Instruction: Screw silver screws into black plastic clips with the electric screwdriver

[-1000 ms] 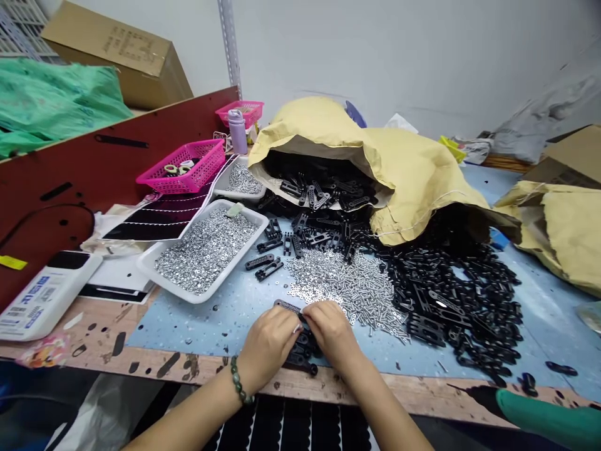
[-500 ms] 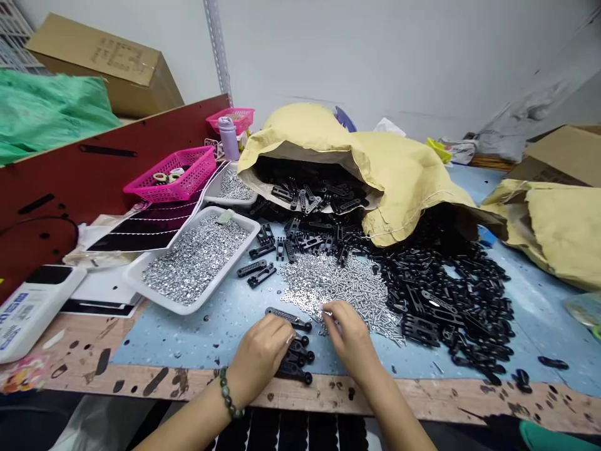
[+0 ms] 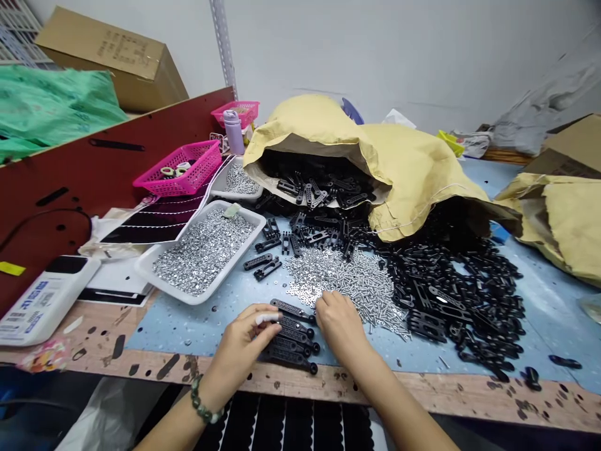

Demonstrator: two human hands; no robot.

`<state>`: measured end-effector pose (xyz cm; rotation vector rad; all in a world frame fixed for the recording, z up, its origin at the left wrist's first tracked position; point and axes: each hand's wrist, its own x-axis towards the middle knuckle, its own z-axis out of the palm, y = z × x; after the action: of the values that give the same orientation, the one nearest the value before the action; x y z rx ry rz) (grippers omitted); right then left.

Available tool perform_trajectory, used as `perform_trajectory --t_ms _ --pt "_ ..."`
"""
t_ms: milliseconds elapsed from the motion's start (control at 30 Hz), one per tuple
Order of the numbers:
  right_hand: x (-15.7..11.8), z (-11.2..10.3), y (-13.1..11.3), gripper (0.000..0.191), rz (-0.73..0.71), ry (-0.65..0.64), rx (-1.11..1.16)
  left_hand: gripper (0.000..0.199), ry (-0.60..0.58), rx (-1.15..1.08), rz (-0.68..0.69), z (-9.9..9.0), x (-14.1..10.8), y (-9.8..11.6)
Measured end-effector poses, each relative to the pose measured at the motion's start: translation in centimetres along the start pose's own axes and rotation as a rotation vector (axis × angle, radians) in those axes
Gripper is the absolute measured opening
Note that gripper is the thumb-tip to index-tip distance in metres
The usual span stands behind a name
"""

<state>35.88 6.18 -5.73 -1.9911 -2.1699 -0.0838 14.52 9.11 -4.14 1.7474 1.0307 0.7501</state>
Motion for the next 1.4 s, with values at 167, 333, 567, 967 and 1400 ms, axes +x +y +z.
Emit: perform_trajectory --t_ms 167,333,567,967,1400 --pt "-1.5 -0.7 0.7 0.009 0.063 0.132 0.368 0.012 -0.05 0.178 0.172 1.5 -1.0 0.7" --pt "-4.5 -0.4 -1.6 0.011 0.112 0.165 0.77 0.011 -0.063 0.405 0.356 2.8 -1.5 0.0" --pt "-4.8 0.6 -3.1 0.012 -0.045 0.232 0.547 0.016 0.014 0.511 0.471 3.2 -2.1 -0.2" --pt "-4.8 -0.1 -2.8 0.015 -0.14 0.26 0.446 0.026 0.013 0.592 0.491 2.5 -2.8 -0.8" --pt "-9.3 0.5 3.9 0.021 0.406 0.346 0.259 0.089 -0.2 0.709 0.332 1.4 -0.2 -2.7"
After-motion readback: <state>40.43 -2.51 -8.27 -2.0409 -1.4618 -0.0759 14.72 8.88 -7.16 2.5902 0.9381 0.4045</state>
